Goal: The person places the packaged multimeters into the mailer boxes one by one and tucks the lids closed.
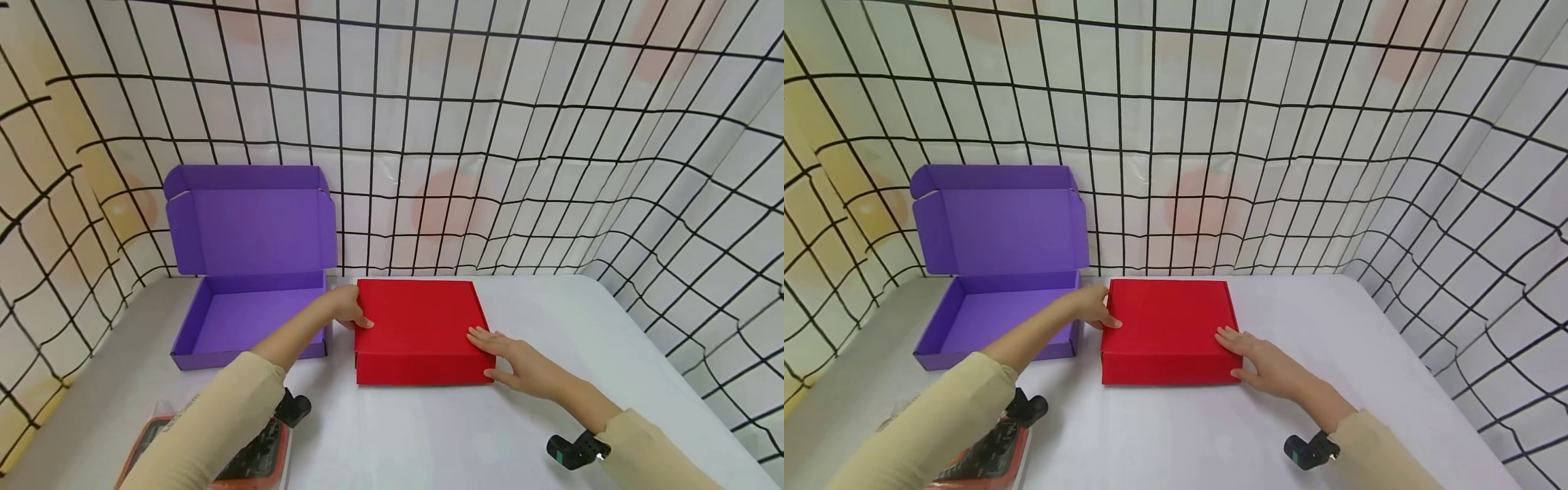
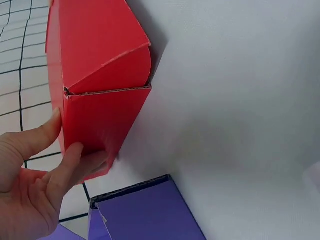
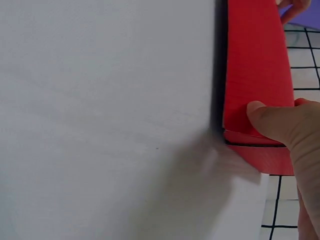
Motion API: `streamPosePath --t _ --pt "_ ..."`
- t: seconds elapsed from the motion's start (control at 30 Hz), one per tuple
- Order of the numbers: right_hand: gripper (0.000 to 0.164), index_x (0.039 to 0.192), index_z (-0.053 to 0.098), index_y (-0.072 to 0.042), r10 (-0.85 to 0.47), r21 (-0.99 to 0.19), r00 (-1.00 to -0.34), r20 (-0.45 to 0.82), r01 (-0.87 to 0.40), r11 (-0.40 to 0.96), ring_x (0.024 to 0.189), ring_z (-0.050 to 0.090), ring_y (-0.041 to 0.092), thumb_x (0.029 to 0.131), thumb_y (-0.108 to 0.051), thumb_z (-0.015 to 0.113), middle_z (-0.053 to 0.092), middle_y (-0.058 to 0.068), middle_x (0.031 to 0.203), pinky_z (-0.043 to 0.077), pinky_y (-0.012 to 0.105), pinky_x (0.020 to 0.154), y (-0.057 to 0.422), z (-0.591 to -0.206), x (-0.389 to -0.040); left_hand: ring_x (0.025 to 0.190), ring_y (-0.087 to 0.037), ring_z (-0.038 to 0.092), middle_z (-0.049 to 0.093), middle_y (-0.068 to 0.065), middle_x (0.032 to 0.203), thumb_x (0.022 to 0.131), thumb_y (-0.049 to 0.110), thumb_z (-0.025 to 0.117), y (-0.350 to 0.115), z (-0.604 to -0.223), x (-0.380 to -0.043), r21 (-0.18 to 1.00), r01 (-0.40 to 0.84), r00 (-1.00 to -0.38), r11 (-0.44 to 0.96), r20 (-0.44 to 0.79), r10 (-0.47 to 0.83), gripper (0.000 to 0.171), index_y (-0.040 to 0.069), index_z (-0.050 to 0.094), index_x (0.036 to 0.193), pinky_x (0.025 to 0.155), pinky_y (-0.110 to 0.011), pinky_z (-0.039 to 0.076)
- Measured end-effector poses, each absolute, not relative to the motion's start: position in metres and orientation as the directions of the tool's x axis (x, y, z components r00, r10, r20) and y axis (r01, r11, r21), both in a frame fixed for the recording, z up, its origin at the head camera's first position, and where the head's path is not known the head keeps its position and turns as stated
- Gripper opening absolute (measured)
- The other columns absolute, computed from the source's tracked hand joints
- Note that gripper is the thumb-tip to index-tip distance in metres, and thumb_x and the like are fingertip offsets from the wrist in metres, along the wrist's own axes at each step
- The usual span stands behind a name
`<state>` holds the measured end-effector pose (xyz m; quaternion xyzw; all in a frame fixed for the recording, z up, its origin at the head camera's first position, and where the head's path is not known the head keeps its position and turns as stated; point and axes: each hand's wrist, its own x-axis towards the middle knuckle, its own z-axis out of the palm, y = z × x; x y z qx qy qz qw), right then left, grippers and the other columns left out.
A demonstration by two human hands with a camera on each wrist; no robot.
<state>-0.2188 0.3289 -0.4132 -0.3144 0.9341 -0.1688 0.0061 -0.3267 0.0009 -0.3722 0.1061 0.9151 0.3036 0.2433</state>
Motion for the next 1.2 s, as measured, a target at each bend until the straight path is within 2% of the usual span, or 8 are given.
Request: streamPosePath --t 0.07,0.17,0.27,0.37,0.43,0.67,0.93,1.2 --pt "0.067 0.137 0.043 -0.004 -0.581 -0.307 -0.805 0.122 -0.587 0.749 0.13 0.038 0.029 0.078 -0.012 0.073 0.042 0.011 0.141 0.035 0.044 0.099 0.33 -0.416 -0.219 0.054 -0.013 0.062 0.057 -0.006 0.073 0.076 0.015 0.076 -0.001 -0.373 -0.327 0.625 0.026 -0.851 0.78 -0.395 0.346 0.031 -0.003 0.053 0.087 0.06 -0.022 0.052" --pt "0.066 0.135 0.047 -0.004 -0.586 -0.278 -0.783 0.209 -0.622 0.732 0.126 0.044 0.028 0.075 -0.01 0.075 0.048 0.011 0.137 0.037 0.042 0.096 0.331 -0.423 -0.219 0.053 -0.01 0.06 0.057 -0.004 0.072 0.078 0.014 0.074 -0.003 -0.375 -0.328 0.653 -0.015 -0.836 0.757 -0.423 0.349 0.028 -0.004 0.055 0.088 0.061 -0.022 0.053" --pt "0.062 0.129 0.053 -0.004 -0.597 -0.231 -0.725 0.343 -0.681 0.694 0.119 0.051 0.028 0.072 -0.008 0.076 0.055 0.011 0.13 0.04 0.03 0.095 0.333 -0.432 -0.222 0.056 -0.01 0.062 0.058 -0.006 0.077 0.079 0.015 0.073 -0.004 -0.375 -0.329 0.661 -0.045 -0.828 0.749 -0.444 0.342 0.03 -0.005 0.054 0.092 0.064 -0.023 0.053" --pt "0.06 0.125 0.058 -0.004 -0.602 -0.173 -0.655 0.457 -0.729 0.662 0.113 0.056 0.027 0.068 -0.005 0.078 0.06 0.012 0.123 0.036 0.014 0.095 0.335 -0.44 -0.225 0.06 -0.012 0.063 0.059 -0.008 0.083 0.079 0.014 0.073 -0.003 -0.375 -0.33 0.663 -0.058 -0.826 0.746 -0.452 0.338 0.033 -0.006 0.052 0.095 0.066 -0.024 0.053" --pt "0.061 0.123 0.059 -0.004 -0.607 -0.153 -0.621 0.496 -0.75 0.643 0.111 0.058 0.027 0.066 -0.003 0.079 0.061 0.012 0.121 0.033 0.009 0.095 0.336 -0.442 -0.227 0.061 -0.013 0.064 0.059 -0.009 0.085 0.079 0.014 0.073 -0.003 -0.376 -0.331 0.665 -0.07 -0.825 0.743 -0.457 0.332 0.035 -0.006 0.052 0.097 0.066 -0.024 0.054" --pt "0.067 0.127 0.056 -0.006 -0.595 -0.18 -0.68 0.428 -0.709 0.681 0.113 0.055 0.029 0.065 -0.005 0.081 0.058 0.012 0.126 0.032 0.005 0.092 0.337 -0.444 -0.224 0.063 -0.014 0.062 0.057 -0.009 0.085 0.08 0.014 0.072 -0.003 -0.376 -0.329 0.673 -0.093 -0.821 0.734 -0.469 0.326 0.035 -0.006 0.051 0.1 0.067 -0.026 0.054" --pt "0.068 0.124 0.059 -0.008 -0.591 -0.066 -0.633 0.5 -0.708 0.703 0.11 0.058 0.026 0.062 -0.008 0.084 0.061 0.009 0.122 0.045 0.021 0.087 0.334 -0.448 -0.226 0.073 -0.018 0.066 0.06 -0.013 0.093 0.08 0.012 0.071 -0.005 -0.378 -0.329 0.682 -0.109 -0.823 0.724 -0.47 0.319 0.037 -0.008 0.051 0.103 0.069 -0.027 0.055" --pt "0.068 0.126 0.057 -0.008 -0.587 -0.136 -0.667 0.459 -0.705 0.696 0.112 0.056 0.028 0.063 -0.002 0.082 0.059 0.01 0.124 0.034 0.007 0.091 0.337 -0.446 -0.222 0.071 -0.017 0.063 0.058 -0.012 0.092 0.081 0.011 0.071 -0.002 -0.376 -0.327 0.696 -0.13 -0.811 0.706 -0.484 0.329 0.038 -0.007 0.05 0.106 0.072 -0.03 0.055"
